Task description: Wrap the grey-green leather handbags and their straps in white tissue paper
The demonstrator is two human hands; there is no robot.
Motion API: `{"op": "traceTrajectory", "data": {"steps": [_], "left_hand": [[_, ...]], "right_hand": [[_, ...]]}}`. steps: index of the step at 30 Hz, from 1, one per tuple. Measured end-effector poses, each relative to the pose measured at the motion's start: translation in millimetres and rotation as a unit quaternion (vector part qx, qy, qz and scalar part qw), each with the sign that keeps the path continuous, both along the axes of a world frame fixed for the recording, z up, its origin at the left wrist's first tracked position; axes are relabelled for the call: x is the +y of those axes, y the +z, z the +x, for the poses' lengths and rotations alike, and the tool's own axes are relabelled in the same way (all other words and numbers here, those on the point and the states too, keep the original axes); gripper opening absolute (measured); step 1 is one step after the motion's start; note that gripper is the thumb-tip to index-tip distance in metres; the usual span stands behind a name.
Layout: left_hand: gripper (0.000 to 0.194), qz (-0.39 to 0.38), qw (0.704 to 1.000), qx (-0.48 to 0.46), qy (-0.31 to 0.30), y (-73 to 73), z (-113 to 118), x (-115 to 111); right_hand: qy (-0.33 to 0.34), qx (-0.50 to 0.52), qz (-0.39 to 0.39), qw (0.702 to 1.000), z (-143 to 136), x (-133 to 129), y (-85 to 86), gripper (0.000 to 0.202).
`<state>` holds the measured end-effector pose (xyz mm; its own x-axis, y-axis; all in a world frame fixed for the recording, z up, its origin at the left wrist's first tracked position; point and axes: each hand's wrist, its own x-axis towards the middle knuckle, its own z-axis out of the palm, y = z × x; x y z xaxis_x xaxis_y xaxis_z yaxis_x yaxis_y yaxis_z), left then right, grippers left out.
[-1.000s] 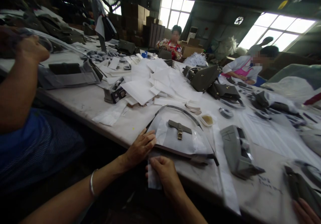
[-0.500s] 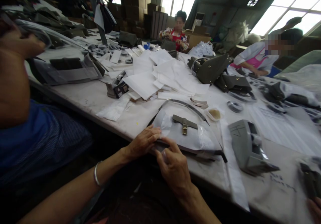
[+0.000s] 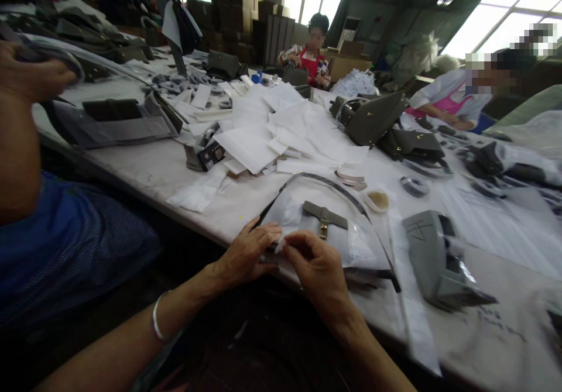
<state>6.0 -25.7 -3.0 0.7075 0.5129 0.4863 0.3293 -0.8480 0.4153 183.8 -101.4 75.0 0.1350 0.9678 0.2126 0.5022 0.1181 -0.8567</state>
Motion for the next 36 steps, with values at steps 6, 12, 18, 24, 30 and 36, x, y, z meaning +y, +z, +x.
{"op": "traceTrajectory", "data": {"steps": [6, 12, 18, 24, 30, 36], "left_hand": [[0.041, 0.044, 0.996, -0.065, 0.039, -14.7, 13, -2], [0.033, 0.049, 0.995, -0.066, 0.056, -14.3, 14, -3], [0.019, 0.065, 0.991, -0.083, 0.079, -8.5, 19, -10], [0.016, 0.060, 0.986, -0.078, 0.138, 1.8, 29, -14], [0.017, 0.069, 0.980, -0.073, 0.174, 3.5, 38, -8], [0.014, 0.064, 0.983, -0.082, 0.151, 3.5, 37, -7]], "right_hand": [[0.115, -0.137, -0.008, 0.984, -10, -5, 14.7, 0.024], [0.135, -0.283, 0.038, 0.949, -15, -17, 23.8, 0.013], [0.087, -0.295, 0.055, 0.950, -3, 18, 28.2, 0.012], [0.016, -0.333, -0.040, 0.942, 20, 64, 10.9, 0.010], [0.048, -0.385, -0.018, 0.922, 30, 72, -11.6, 0.012], [0.070, -0.409, 0.097, 0.905, 28, 67, -22.8, 0.019]]}}
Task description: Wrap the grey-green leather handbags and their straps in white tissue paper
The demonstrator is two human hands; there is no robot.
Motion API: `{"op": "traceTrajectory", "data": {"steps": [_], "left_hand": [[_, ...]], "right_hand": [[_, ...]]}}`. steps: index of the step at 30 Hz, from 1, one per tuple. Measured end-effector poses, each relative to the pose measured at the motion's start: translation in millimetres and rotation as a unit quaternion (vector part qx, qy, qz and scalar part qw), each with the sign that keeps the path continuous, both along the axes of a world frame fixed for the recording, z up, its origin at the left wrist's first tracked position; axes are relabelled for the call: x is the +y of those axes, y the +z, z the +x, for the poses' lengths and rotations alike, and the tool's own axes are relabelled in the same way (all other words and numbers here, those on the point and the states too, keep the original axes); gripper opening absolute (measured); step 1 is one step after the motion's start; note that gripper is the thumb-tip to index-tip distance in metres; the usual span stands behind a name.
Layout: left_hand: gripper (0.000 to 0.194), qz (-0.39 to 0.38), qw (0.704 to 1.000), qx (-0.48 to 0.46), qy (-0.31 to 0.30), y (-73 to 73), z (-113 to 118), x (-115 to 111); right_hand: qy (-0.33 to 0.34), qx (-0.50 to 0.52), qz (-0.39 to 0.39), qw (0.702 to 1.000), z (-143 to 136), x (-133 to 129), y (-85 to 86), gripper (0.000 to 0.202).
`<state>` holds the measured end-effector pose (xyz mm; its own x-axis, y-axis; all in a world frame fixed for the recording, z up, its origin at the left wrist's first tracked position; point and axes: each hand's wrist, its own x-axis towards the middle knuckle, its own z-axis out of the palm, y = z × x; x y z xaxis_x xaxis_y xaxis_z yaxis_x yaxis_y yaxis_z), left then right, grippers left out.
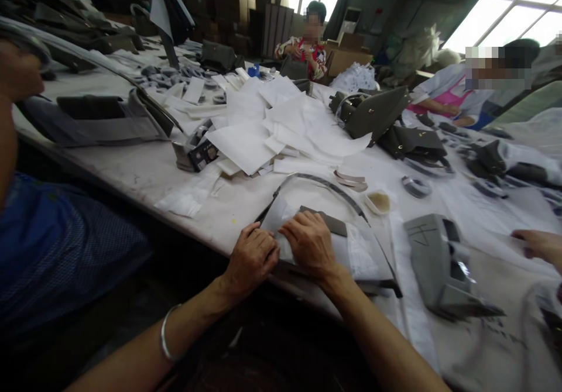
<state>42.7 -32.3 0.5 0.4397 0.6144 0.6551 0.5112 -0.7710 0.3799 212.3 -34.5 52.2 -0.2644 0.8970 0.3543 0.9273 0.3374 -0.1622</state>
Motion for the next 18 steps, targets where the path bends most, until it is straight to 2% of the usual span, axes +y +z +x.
{"op": "traceTrajectory", "data": {"steps": [2, 8, 10, 13, 18], "left_hand": [[0.014, -0.005, 1.000, -0.004, -0.010, -1.2, 0, 2], [0.012, 0.013, 0.999, 0.024, -0.023, 0.8, -5, 4], [0.014, 0.047, 0.997, 0.049, -0.032, 4.8, -9, -1], [0.027, 0.088, 0.993, 0.073, -0.040, 8.5, -12, -12], [0.028, 0.070, 0.992, 0.102, -0.027, 3.8, -6, -25]], "right_hand": [[0.008, -0.033, -0.007, 0.999, -2, 0, -2.1, 0.020], [-0.031, -0.065, -0.061, 0.996, -4, 3, -5.4, 0.016], [-0.034, -0.064, -0.068, 0.995, -5, 4, -4.7, 0.016], [-0.032, -0.065, -0.072, 0.995, -5, 4, -4.0, 0.015], [-0.038, -0.068, -0.066, 0.995, -7, 6, -1.7, 0.015]]}}
